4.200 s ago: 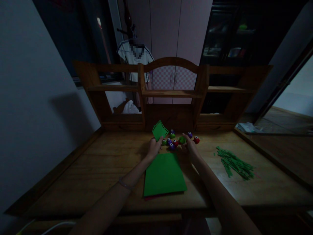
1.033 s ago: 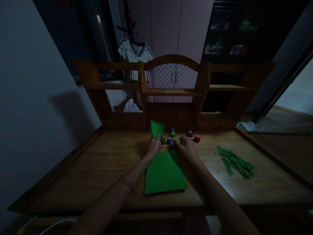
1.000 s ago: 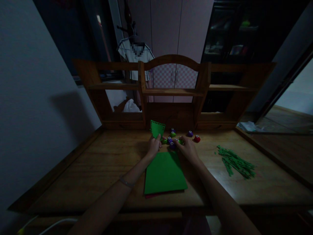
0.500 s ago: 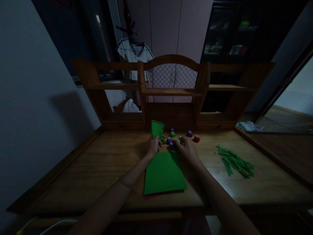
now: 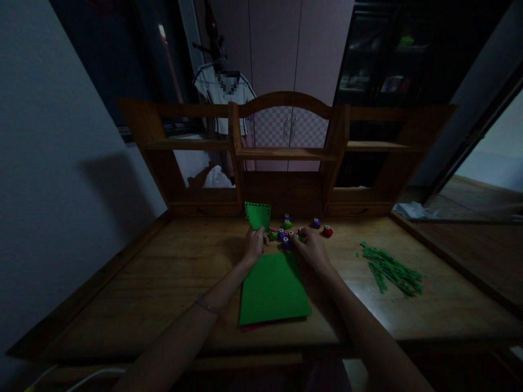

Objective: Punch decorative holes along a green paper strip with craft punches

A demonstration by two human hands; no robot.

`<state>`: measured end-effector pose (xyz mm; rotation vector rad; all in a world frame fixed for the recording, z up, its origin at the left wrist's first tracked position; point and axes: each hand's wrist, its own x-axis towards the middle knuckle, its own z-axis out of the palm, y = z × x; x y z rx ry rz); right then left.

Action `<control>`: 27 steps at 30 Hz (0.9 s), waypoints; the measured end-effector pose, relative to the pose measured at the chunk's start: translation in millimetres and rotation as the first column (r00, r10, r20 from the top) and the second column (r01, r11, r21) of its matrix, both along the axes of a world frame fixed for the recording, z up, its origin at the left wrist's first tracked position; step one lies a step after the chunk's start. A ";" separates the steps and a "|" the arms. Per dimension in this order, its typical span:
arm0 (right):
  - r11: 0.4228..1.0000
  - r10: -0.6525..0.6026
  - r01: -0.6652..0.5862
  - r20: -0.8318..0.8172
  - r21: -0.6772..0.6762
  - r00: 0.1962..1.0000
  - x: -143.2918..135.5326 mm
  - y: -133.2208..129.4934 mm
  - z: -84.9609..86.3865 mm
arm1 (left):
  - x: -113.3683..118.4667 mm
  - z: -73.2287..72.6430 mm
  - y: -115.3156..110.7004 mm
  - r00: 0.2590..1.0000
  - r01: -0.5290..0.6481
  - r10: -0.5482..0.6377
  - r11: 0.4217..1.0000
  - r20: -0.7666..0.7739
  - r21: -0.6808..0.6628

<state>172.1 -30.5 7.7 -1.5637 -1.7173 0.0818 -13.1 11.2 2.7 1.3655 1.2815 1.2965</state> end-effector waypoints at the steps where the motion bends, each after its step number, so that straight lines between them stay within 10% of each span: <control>1: 1.000 -0.001 0.001 0.002 0.001 1.000 0.3 0.1 -0.6 | -0.1 0.0 0.0 1.000 0.002 -0.002 1.000 0.001 -0.003; 27: 0.999 0.011 -0.010 0.015 -0.054 1.000 -0.6 0.5 -0.3 | 0.4 -1.6 0.0 0.996 0.011 -0.005 0.998 -0.093 0.054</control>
